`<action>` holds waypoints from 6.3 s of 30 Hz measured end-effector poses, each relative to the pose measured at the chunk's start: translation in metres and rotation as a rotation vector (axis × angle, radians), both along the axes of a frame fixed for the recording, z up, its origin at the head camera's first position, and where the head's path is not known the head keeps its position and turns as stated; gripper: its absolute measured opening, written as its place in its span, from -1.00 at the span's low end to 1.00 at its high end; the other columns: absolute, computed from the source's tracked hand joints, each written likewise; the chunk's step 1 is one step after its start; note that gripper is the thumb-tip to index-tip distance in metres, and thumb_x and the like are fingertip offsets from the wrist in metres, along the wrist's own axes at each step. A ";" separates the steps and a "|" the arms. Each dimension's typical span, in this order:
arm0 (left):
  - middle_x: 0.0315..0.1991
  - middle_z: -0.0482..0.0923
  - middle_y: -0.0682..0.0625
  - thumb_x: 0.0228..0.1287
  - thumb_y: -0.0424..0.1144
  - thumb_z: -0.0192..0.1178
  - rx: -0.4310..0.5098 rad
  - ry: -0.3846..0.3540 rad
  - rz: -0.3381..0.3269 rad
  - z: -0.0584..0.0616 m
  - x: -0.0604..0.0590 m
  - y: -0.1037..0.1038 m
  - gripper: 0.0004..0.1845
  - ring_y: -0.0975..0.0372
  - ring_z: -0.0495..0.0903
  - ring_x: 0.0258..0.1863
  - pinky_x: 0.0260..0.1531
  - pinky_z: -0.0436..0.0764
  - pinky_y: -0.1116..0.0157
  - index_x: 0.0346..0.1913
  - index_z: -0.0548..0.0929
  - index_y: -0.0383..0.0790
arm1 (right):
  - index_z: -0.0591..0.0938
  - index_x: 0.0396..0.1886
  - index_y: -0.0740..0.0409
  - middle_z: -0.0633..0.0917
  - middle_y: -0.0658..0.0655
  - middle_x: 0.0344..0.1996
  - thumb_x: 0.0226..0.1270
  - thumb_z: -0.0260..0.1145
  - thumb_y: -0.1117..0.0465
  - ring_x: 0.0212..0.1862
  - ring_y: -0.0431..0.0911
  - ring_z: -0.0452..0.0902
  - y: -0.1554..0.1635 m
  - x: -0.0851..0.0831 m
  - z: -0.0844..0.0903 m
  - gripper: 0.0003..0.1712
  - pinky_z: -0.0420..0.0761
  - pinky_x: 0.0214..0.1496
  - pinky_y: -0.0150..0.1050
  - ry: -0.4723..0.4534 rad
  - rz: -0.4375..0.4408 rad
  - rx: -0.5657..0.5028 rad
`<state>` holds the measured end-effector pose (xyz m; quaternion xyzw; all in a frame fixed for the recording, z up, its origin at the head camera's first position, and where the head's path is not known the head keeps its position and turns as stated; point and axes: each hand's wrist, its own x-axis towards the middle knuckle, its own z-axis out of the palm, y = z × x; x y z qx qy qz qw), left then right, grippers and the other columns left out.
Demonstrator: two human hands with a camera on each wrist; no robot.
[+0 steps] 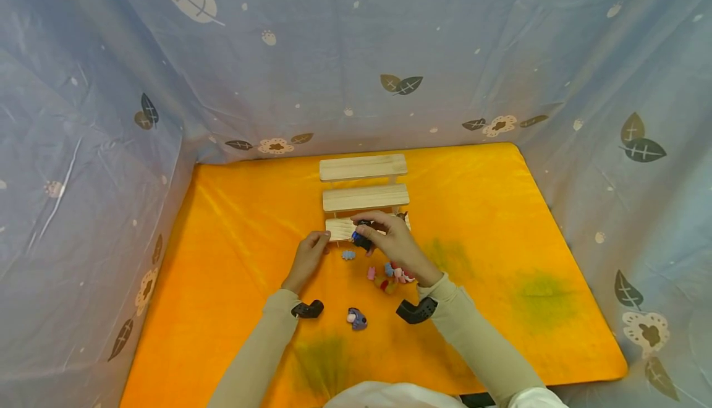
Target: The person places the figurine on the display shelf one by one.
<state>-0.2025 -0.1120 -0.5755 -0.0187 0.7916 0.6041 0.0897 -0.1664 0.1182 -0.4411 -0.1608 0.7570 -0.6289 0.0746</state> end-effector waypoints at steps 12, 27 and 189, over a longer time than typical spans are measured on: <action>-0.23 0.60 -0.19 0.54 0.14 0.06 0.003 -0.009 -0.012 0.003 0.003 -0.001 -0.53 0.13 0.52 -0.27 -0.13 0.47 0.25 -0.08 0.65 -0.25 | 0.59 0.26 0.19 0.63 0.29 0.17 0.62 0.10 0.16 -0.23 -0.10 0.67 0.013 -0.008 0.011 -0.63 0.74 -0.17 -0.16 0.015 -0.072 -0.014; -0.23 0.59 -0.28 0.56 0.09 0.06 0.006 -0.025 -0.027 0.014 0.006 0.001 -0.53 0.04 0.52 -0.25 -0.12 0.45 0.26 -0.06 0.63 -0.32 | 0.50 0.29 0.36 0.62 0.34 0.13 0.54 0.20 0.30 -0.16 -0.16 0.65 0.032 -0.022 0.021 -0.59 0.70 -0.10 -0.28 0.060 -0.089 -0.016; -0.14 0.61 -0.21 0.57 0.04 0.06 0.038 0.002 -0.006 0.003 0.002 -0.002 -0.59 0.11 0.58 -0.25 -0.12 0.55 0.27 -0.05 0.65 -0.29 | 0.69 0.05 0.10 0.72 0.14 -0.02 0.31 0.45 0.29 0.05 0.12 0.49 0.028 -0.042 -0.053 -0.69 0.40 0.10 0.08 0.584 -0.204 0.753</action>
